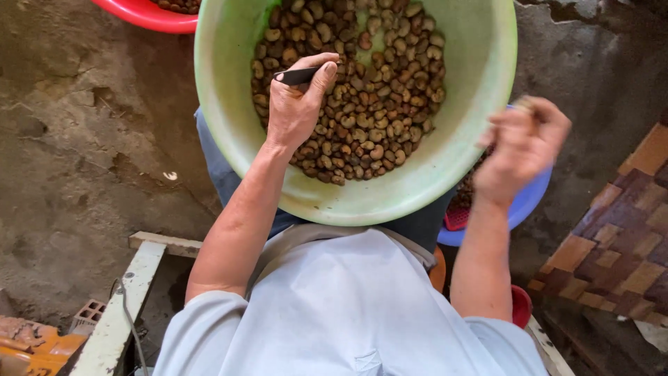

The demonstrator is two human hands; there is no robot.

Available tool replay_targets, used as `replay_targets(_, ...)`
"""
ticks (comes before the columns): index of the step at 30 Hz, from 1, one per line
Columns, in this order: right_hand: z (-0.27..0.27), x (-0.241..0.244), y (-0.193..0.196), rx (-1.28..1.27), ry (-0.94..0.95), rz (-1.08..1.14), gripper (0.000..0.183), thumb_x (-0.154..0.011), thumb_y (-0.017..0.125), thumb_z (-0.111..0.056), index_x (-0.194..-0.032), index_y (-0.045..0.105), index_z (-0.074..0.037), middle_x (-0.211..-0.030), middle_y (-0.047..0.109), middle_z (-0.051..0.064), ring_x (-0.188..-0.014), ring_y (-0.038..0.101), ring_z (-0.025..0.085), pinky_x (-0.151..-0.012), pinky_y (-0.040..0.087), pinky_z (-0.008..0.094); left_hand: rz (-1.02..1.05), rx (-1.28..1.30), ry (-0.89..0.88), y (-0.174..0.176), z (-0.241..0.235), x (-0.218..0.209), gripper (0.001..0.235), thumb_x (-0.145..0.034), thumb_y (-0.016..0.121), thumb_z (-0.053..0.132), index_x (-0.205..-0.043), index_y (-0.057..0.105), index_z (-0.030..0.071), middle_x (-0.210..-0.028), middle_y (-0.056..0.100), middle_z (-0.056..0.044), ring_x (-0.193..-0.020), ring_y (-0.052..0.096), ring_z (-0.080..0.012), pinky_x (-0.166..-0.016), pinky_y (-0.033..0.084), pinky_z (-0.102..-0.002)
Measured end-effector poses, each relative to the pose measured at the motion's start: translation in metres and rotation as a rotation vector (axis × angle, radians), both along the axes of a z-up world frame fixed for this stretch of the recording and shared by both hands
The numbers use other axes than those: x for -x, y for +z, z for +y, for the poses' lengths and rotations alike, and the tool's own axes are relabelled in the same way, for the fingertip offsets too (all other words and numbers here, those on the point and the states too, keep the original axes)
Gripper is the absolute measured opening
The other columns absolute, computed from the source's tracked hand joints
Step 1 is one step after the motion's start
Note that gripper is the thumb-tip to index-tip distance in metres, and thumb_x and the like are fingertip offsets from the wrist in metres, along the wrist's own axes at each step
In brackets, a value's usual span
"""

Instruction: A person is manually scraping the skin off cashew nuts using a small hand-held blade.

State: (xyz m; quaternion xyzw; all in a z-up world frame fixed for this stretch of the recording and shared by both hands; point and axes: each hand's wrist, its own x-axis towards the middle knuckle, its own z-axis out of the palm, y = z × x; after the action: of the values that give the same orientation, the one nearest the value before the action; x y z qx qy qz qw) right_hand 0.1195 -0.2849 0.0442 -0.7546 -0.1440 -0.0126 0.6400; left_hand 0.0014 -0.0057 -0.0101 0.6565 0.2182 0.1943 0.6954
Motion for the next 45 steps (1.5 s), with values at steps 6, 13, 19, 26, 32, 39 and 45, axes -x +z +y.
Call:
replay_targets(6, -0.118, -0.016, -0.103, 0.248, -0.242, 0.255, 0.017, -0.109, 0.071, -0.016, -0.113, 0.055, -0.01, -0.086, 0.07, 0.006, -0.051, 0.052, 0.011, -0.051, 0.044, 0.028, 0.014, -0.203, -0.035, -0.012, -0.005, -0.004, 0.022, -0.106, 0.067, 0.023, -0.12, 0.075, 0.007, -0.115, 0.078, -0.008, -0.099, 0.075, -0.0161, -0.086, 0.064, -0.026)
replay_targets(13, -0.146, -0.013, -0.12, 0.718, -0.146, 0.559, 0.058, -0.107, 0.06, -0.042, -0.144, 0.039, -0.002, -0.107, 0.069, 0.015, -0.078, 0.069, 0.021, -0.067, 0.057, 0.036, 0.046, -0.249, -0.025, -0.01, -0.002, 0.001, 0.026, -0.108, 0.064, 0.028, -0.122, 0.074, 0.009, -0.11, 0.079, -0.006, -0.094, 0.075, -0.0164, -0.081, 0.064, -0.028)
replay_targets(19, -0.037, -0.023, -0.033, 0.523, -0.11, -0.456, 0.021, -0.117, 0.057, -0.008, -0.137, 0.055, -0.001, -0.115, 0.067, 0.022, -0.099, 0.07, 0.031, -0.075, 0.064, 0.038, -0.007, -0.288, -0.025, -0.015, -0.005, -0.005, 0.024, -0.108, 0.066, 0.022, -0.124, 0.072, 0.005, -0.119, 0.077, -0.013, -0.106, 0.076, -0.0223, -0.092, 0.066, -0.032)
replay_targets(26, 0.08, -0.041, -0.077, 0.96, 0.538, -0.542, 0.027, -0.107, 0.069, -0.017, -0.132, 0.068, -0.005, -0.117, 0.072, 0.015, -0.099, 0.072, 0.032, -0.073, 0.061, 0.045, 0.015, -0.358, -0.01, -0.011, -0.003, -0.002, 0.025, -0.109, 0.064, 0.023, -0.125, 0.072, 0.005, -0.117, 0.077, -0.011, -0.1, 0.075, -0.0208, -0.089, 0.064, -0.032)
replay_targets(32, 0.096, -0.047, -0.14, 1.23, 0.584, -0.671, 0.033, -0.085, 0.069, -0.005, -0.118, 0.065, -0.01, -0.103, 0.062, 0.013, -0.074, 0.066, 0.037, -0.042, 0.051, 0.05, -0.015, -0.396, -0.014, -0.015, -0.003, -0.002, 0.025, -0.109, 0.064, 0.022, -0.125, 0.071, 0.004, -0.121, 0.076, -0.014, -0.112, 0.075, -0.0254, -0.099, 0.063, -0.035)
replay_targets(39, 0.124, -0.012, -0.056, 0.48, 0.577, 0.385, 0.024, -0.108, 0.059, -0.03, -0.117, 0.06, -0.008, -0.094, 0.068, 0.005, -0.072, 0.067, 0.013, -0.056, 0.058, 0.028, -0.04, -0.233, 0.035, -0.007, -0.005, 0.001, 0.027, -0.109, 0.064, 0.028, -0.128, 0.071, 0.009, -0.091, 0.078, -0.006, -0.081, 0.074, -0.0126, -0.074, 0.063, -0.027)
replay_targets(45, 0.137, 0.009, -0.042, -0.025, 0.503, 0.662, 0.026, -0.103, 0.067, -0.026, -0.121, 0.062, -0.008, -0.101, 0.074, 0.008, -0.071, 0.073, 0.011, -0.061, 0.067, 0.024, -0.163, -0.189, -0.072, 0.004, -0.003, -0.002, 0.021, -0.11, 0.064, 0.016, -0.125, 0.07, 0.003, -0.127, 0.072, -0.015, -0.12, 0.07, -0.0257, -0.108, 0.059, -0.036)
